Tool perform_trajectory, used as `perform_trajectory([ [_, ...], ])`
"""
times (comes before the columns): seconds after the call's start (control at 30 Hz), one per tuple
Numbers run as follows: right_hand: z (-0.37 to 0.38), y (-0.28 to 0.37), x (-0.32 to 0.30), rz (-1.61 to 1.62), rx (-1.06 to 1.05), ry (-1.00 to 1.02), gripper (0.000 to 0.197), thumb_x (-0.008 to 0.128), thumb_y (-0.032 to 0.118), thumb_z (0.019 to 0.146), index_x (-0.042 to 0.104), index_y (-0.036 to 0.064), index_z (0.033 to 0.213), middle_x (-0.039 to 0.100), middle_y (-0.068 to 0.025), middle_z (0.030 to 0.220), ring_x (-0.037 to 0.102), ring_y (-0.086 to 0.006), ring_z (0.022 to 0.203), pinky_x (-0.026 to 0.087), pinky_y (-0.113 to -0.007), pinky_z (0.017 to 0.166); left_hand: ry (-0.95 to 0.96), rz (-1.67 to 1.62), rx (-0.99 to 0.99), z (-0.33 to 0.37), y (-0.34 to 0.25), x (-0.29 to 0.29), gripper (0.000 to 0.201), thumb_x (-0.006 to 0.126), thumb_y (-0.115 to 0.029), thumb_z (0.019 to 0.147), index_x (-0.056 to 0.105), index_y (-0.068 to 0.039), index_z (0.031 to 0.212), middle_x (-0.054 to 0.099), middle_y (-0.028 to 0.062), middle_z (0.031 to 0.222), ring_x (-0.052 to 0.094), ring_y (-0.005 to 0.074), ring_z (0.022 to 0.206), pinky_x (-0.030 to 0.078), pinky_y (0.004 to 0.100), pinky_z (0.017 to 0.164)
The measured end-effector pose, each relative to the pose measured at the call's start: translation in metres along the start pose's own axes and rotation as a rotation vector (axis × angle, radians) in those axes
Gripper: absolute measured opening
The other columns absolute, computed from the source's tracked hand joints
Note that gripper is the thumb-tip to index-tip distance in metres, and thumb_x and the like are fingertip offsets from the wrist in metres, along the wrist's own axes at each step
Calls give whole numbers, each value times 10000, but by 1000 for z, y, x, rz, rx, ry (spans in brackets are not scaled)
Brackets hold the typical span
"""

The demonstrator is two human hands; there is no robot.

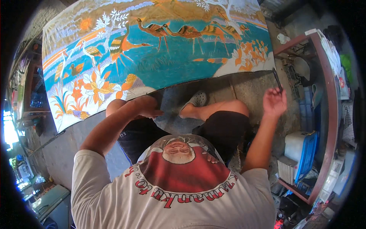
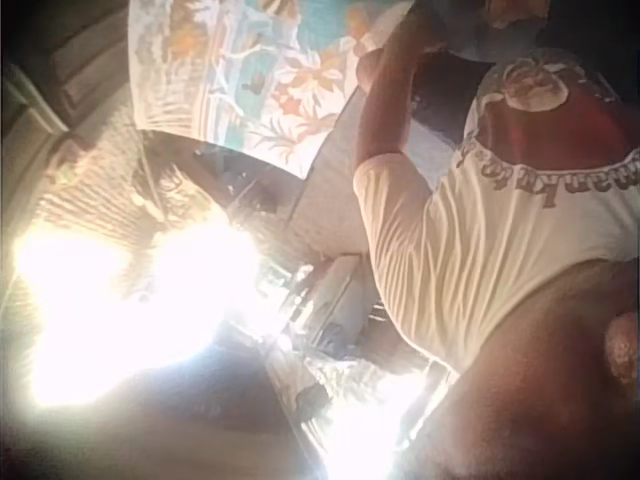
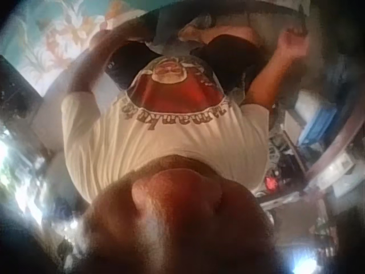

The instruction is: Painting or applying wax/ink to a large fabric artwork with bird motifs.

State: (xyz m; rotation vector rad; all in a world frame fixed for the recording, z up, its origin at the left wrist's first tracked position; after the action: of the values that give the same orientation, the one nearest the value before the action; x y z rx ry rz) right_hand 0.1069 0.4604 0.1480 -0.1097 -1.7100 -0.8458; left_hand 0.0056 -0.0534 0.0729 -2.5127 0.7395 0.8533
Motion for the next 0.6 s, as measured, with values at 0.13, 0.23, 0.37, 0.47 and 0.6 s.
perform_trajectory([
  [0.13, 43, -97, 69, -40, 137, 104, 277, 615, 231, 967, 671, 8, 1121, 614, -62, 852, 554, -189, 766, 484, -362, 779, 112, -160, 278, 55, -32, 13, 645, 568, -596, 924, 723, 30, 909, 709, 232, 852, 676, 401, 852, 515, 487, 791],
  [0.23, 67, -166, 90, -118, 236, 70, 289, 610, 250, 967, 671, 18, 1128, 621, -59, 844, 559, -191, 767, 493, -371, 776, 155, -316, 347, 96, -40, 13, 650, 581, -604, 921, 717, 29, 875, 696, 210, 787, 678, 366, 784, 516, 472, 731],
  [0.37, 99, -233, 96, -282, 276, 15, 289, 602, 266, 973, 671, 30, 1126, 645, -56, 867, 582, -194, 767, 517, -394, 777, 226, -189, 288, 121, -23, 23, 688, 557, -642, 928, 721, 23, 868, 683, 177, 751, 679, 305, 695, 522, 455, 669],
  [0.47, 129, -268, 94, -376, 292, -5, 277, 593, 266, 986, 671, 43, 1129, 662, -57, 893, 599, -192, 769, 534, -399, 777, 370, -355, 330, 127, -25, 21, 689, 563, -638, 922, 721, 30, 868, 690, 170, 739, 679, 296, 665, 527, 446, 652],
  [0.6, 177, -318, 81, -456, 310, -11, 259, 603, 264, 992, 678, 58, 1129, 688, -72, 911, 626, -198, 796, 551, -401, 800, 313, -667, 395, 129, -27, -7, 697, 580, -635, 909, 711, 39, 792, 683, 164, 702, 679, 291, 663, 531, 433, 655],
])
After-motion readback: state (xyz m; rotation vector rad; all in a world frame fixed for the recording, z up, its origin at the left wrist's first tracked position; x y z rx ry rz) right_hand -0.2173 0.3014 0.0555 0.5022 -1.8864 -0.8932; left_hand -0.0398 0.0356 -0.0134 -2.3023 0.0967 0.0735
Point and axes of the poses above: each hand's wrist, its own z-axis towards the middle knuckle, its own x-axis out of the palm, y = z × x, the point moved 8 cm from there along z, towards the middle knuckle
